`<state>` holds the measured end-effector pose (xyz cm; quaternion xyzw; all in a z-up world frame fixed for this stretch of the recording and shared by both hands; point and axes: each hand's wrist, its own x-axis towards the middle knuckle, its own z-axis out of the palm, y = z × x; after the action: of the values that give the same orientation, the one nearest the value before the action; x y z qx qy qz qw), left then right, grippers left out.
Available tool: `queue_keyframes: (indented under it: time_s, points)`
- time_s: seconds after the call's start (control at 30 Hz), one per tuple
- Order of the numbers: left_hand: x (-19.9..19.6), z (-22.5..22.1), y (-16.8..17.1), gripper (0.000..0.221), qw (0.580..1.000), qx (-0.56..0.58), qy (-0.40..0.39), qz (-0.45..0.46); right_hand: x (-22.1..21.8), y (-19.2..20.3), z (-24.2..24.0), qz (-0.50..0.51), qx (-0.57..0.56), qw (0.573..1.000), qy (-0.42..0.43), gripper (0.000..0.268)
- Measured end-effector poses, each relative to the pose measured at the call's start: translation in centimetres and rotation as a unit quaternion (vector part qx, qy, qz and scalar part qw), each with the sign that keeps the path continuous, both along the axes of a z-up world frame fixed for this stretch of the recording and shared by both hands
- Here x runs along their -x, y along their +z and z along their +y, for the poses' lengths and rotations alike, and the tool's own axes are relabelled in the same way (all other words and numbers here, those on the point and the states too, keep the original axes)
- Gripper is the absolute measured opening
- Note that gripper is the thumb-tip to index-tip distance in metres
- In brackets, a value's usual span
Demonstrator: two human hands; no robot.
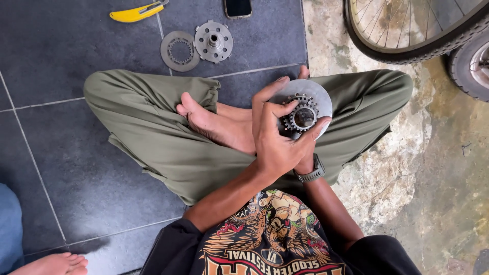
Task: Brushing and cleaning the inner surfaces of a motorcycle clutch hub using a small hand brush.
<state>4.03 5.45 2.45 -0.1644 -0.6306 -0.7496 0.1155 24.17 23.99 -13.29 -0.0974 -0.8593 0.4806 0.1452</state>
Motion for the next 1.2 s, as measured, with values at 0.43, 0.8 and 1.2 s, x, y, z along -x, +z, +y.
queue_keyframes:
  time_s: [0.43, 0.8, 1.2]
  points:
    - [0.8, -1.3, 1.0, 0.056, 1.000, 0.022, -0.008, 0.015, 5.8, -1.2, 1.6, 0.066, -0.026, 0.997, 0.017, 0.041]
    - [2.0, -2.4, -3.1, 0.050, 0.997, 0.003, -0.070, 0.010, 8.0, -2.0, 1.1, 0.079, -0.031, 0.996, 0.039, 0.042]
    - [3.2, -3.9, -1.0, 0.042, 0.979, -0.025, -0.191, 0.063, 7.4, -1.7, 1.4, 0.084, -0.046, 0.995, 0.020, 0.043]
